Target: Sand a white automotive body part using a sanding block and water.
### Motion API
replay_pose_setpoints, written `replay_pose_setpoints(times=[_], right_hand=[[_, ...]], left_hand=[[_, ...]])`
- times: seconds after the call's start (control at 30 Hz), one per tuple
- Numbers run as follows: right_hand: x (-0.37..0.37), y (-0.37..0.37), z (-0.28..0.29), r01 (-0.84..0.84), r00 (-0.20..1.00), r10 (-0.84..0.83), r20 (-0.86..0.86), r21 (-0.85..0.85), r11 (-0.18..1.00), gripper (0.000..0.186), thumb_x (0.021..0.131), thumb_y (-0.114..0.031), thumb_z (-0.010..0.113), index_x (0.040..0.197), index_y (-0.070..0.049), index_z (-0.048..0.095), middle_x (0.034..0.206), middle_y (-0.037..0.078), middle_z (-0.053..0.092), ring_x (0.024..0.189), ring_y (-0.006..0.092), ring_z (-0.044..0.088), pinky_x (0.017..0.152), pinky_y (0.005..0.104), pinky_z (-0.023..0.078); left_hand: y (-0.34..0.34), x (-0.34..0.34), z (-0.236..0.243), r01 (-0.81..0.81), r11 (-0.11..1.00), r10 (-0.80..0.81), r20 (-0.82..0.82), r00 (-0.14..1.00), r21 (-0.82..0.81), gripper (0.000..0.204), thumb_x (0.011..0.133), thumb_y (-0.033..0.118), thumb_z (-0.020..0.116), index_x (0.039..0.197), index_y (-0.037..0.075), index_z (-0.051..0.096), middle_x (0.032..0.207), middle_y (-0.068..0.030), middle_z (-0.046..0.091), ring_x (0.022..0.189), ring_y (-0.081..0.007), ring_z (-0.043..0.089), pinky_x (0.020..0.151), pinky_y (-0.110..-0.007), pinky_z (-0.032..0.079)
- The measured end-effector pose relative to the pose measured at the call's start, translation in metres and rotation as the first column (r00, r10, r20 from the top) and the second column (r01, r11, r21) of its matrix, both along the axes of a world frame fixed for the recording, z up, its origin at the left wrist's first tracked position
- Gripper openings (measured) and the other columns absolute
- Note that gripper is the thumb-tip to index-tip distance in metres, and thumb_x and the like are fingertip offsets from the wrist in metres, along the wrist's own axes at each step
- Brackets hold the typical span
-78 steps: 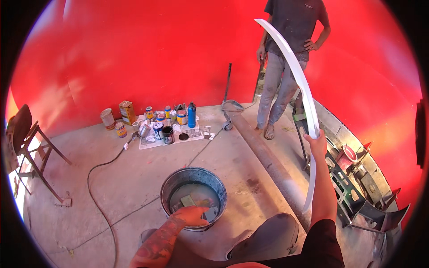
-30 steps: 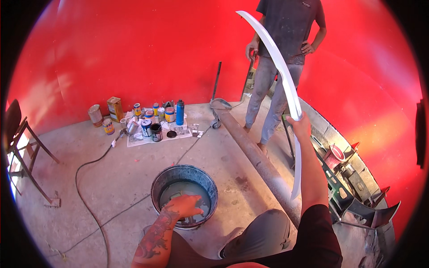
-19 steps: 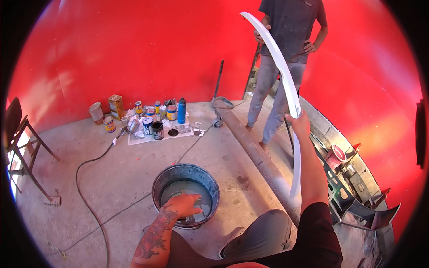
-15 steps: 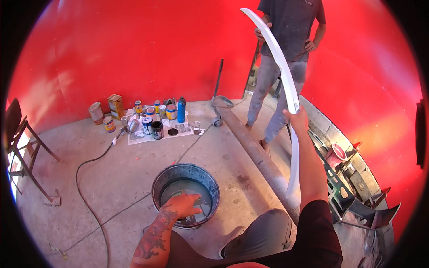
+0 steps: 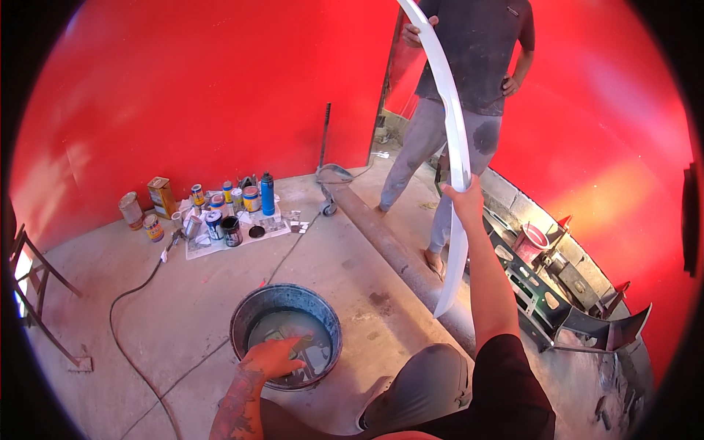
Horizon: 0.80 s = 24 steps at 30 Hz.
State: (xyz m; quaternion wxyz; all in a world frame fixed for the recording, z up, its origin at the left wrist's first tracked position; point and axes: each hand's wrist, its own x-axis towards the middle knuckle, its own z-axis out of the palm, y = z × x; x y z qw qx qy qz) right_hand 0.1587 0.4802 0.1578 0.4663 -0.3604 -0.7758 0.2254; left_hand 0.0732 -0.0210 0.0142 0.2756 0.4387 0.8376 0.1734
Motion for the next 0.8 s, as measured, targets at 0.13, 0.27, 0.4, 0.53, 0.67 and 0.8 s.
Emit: replay_pose_setpoints(times=[0.13,0.27,0.4,0.53,0.67,0.8], right_hand=[[0.023,-0.018,0.005,0.140,0.983,-0.117,-0.145,0.162,0.977,0.082,0.079,-0.027,0.080,0.147,-0.007,0.039,0.135,0.022,0.057,0.125,0.0369,0.056,0.101,0.0446,0.044],[0.035,-0.080,-0.014,0.337,0.941,-0.253,-0.226,0.531,0.778,0.078,0.079,-0.020,0.078,0.146,-0.005,0.041,0.135,0.022,0.052,0.126,0.0393,0.050,0.103,0.0466,0.042],[0.017,-0.160,-0.079,-0.337,0.941,0.323,0.095,0.293,0.895,0.061,0.083,-0.018,0.074,0.138,-0.005,0.050,0.127,0.020,0.055,0.118,0.0380,0.055,0.101,0.0454,0.045],[0.008,-0.202,-0.189,-0.810,0.291,0.675,0.678,-0.201,0.551,0.071,0.086,-0.026,0.074,0.149,-0.017,0.042,0.142,0.016,0.045,0.115,0.0371,0.059,0.096,0.0451,0.051],[0.009,-0.223,-0.202,-0.847,0.082,0.831,0.551,-0.401,0.350,0.068,0.085,-0.029,0.074,0.147,-0.017,0.047,0.135,0.015,0.052,0.114,0.0361,0.062,0.094,0.0437,0.053],[0.009,-0.227,-0.188,-0.771,0.039,0.751,0.659,-0.458,0.442,0.064,0.090,-0.032,0.072,0.147,-0.017,0.047,0.135,0.013,0.054,0.117,0.0340,0.061,0.098,0.0443,0.051]], left_hand=[[0.002,0.002,0.008,-0.019,0.999,0.022,0.057,0.998,-0.047,0.074,0.084,0.050,0.071,0.147,0.015,0.051,0.124,-0.0184,0.068,0.124,-0.0363,0.059,0.101,-0.046,0.048],[0.004,0.002,0.007,-0.003,0.997,0.004,0.012,1.000,-0.073,0.074,0.084,0.050,0.071,0.146,0.015,0.051,0.119,-0.0176,0.069,0.120,-0.0358,0.061,0.099,-0.045,0.049],[0.007,0.002,0.006,0.044,0.998,-0.045,-0.018,0.999,-0.051,0.072,0.084,0.047,0.073,0.144,0.014,0.053,0.109,-0.0169,0.072,0.107,-0.0357,0.067,0.093,-0.044,0.053],[0.010,0.008,0.001,0.096,0.991,-0.091,-0.049,0.995,0.091,0.064,0.085,0.043,0.074,0.140,0.014,0.057,0.101,-0.0150,0.073,0.099,-0.0354,0.070,0.087,-0.044,0.055],[0.007,0.022,0.010,0.119,0.968,-0.123,0.005,0.992,0.222,0.060,0.086,0.042,0.074,0.137,0.015,0.060,0.101,-0.0136,0.074,0.098,-0.0346,0.070,0.085,-0.044,0.056],[-0.009,0.028,-0.007,0.105,0.993,-0.104,-0.020,0.994,0.055,0.060,0.088,0.042,0.071,0.139,0.015,0.056,0.104,-0.0140,0.074,0.099,-0.0347,0.070,0.086,-0.046,0.056]])
